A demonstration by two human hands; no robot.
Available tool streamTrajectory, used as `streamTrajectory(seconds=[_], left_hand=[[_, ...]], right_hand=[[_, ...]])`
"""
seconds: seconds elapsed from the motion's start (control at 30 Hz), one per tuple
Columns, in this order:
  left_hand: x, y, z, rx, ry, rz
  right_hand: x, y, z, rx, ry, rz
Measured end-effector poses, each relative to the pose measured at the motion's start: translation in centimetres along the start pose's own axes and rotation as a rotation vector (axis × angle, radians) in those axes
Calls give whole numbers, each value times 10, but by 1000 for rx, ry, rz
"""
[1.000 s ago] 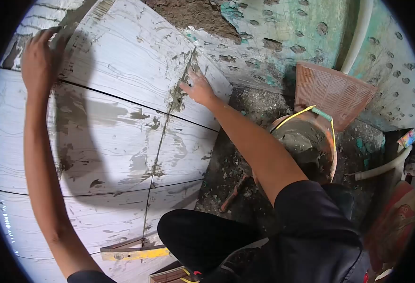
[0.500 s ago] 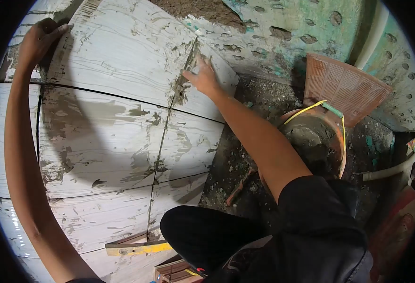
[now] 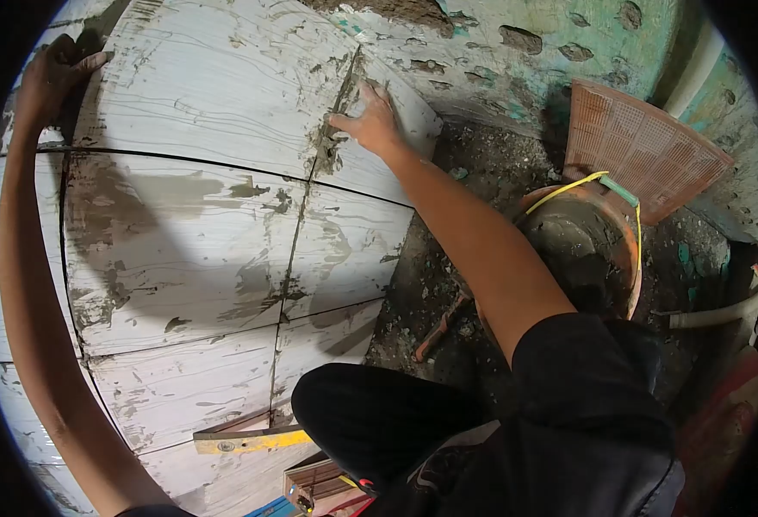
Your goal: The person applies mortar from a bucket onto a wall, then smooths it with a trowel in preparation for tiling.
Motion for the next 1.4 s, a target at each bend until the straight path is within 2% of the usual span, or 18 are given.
streamTrajectory(seconds=[0.07,0.17,0.2,0.3,0.47,0.57,0.6,0.7,0.8,0.9,0.93,1.03,1.13,1.23,1.4], left_hand=[[-4,0,1,43,-26,-31],[-13,4,12,63,-42,69],[0,2,-1,41,-16,99],[-3,1,1,43,-118,90],[-16,14,25,131,-117,353],[-36,14,44,-9,-187,129],[-38,13,41,12,-264,104],[-25,15,29,81,-105,241],[9,3,-9,99,36,167],[3,0,-5,42,-14,49],[5,2,-5,86,10,139],[7,3,-7,108,38,158],[8,-1,-9,65,63,59],[7,1,-6,69,40,89],[8,0,-9,73,68,68]], right_hand=[[-1,-1,2,5,-12,-8],[-1,-1,2,37,-60,-32],[-1,0,3,41,-67,-29],[-1,-4,0,80,-37,-32],[-4,-7,0,72,7,-6],[-5,-8,0,72,-14,-1],[-5,-8,-1,80,-22,0],[-7,-6,-4,77,12,5],[-5,-9,-1,96,-13,-38],[-8,-14,-3,26,2,-138],[-11,-12,-7,75,-10,-211],[-13,-16,-13,-4,42,-178],[-14,-17,-15,0,-31,-172],[-14,-12,-19,50,-23,-176],[-2,29,-29,337,-30,-220]])
Point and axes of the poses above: each hand's wrist, its own y-axis towards the middle knuckle, its own x-axis out of the back of the hand, z = x × y, the point moved 1 cm from there along y, towards the middle knuckle, and after that the axes turned 4 degrees about x, right-handed, at the moved point
